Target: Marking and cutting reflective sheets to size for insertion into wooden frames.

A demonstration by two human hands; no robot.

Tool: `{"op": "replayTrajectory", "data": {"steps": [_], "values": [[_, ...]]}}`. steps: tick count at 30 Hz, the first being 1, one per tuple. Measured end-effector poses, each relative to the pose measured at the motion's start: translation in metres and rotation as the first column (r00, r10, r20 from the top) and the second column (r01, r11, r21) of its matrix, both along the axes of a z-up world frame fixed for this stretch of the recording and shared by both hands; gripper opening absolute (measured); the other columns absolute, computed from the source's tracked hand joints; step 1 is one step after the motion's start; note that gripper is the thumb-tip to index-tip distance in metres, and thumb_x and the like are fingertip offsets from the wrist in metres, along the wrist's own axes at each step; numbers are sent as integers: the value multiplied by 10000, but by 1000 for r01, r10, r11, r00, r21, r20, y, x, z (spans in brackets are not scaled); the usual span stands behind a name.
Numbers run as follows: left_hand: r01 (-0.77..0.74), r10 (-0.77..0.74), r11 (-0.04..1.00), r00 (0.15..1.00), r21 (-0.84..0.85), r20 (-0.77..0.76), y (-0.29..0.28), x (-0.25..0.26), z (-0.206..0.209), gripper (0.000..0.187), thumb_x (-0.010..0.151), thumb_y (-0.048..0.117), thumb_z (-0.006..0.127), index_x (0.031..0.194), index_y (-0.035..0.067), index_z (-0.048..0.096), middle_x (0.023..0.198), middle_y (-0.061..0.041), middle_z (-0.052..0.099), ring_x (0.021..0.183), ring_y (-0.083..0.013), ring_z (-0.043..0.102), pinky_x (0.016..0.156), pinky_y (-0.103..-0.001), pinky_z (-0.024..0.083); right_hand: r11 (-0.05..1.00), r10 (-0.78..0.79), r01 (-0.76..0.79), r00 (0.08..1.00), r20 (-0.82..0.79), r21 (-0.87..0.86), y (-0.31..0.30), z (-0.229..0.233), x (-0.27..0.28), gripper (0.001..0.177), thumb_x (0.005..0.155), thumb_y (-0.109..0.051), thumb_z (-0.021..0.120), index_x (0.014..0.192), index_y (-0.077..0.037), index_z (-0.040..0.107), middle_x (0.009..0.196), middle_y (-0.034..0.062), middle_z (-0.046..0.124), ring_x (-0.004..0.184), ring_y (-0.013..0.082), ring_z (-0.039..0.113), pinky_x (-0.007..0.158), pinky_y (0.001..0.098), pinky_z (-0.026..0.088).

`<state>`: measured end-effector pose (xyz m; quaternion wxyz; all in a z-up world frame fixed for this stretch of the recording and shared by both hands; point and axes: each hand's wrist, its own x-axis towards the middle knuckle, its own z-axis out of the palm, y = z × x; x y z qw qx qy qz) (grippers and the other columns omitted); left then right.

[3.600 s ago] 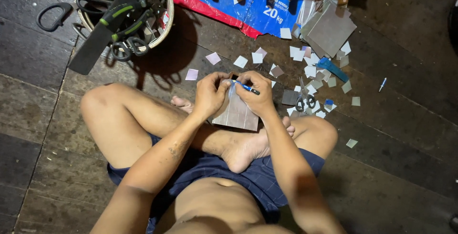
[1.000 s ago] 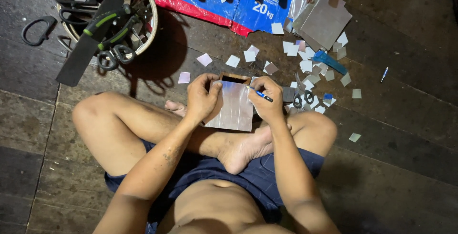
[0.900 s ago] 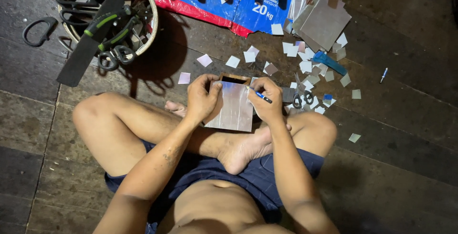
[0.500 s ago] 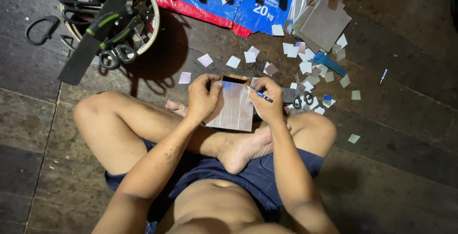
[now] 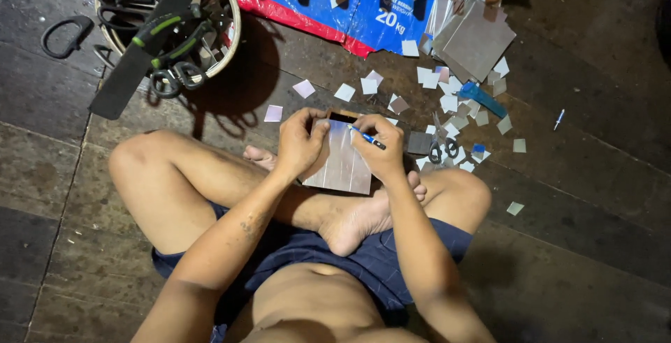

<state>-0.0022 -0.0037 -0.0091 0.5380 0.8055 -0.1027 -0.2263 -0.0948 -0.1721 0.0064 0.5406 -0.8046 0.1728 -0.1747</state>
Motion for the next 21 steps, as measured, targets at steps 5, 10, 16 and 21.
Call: {"op": "replayTrajectory", "data": {"steps": [5,10,16,21], "values": [[11,-10,1000,1000,14,-22,1,1,3,164,853,115,763,1013,83,753,891,-202,731,926,-440,719,778,-487,575,1000,28,-28,999,-17,-9,0,7,3,175,777,-17,785,744,-59,619,825,115,757,809,278,748,740,376,579],[20,-19,999,1000,29,-12,0,1,4,167,848,122,769,1011,91,757,881,-201,740,920,-439,723,774,-487,580,999,24,-24,1000,-17,-29,0,9,3,173,794,-25,774,753,-62,609,829,121,755,806,298,747,726,380,573],[7,-7,999,1000,32,-9,1,0,-3,174,848,140,771,1019,107,760,886,-189,749,927,-411,732,769,-468,586,1000,-4,3,999,-44,-19,3,11,4,169,775,-34,768,739,-65,606,799,115,751,767,287,741,707,380,570],[14,-15,999,1000,40,11,2,2,0,171,855,132,765,1023,100,760,903,-200,753,934,-431,727,776,-488,588,1000,12,-13,999,-47,-15,3,4,3,165,749,-25,769,727,-70,612,791,109,749,757,281,736,716,374,566]]}}
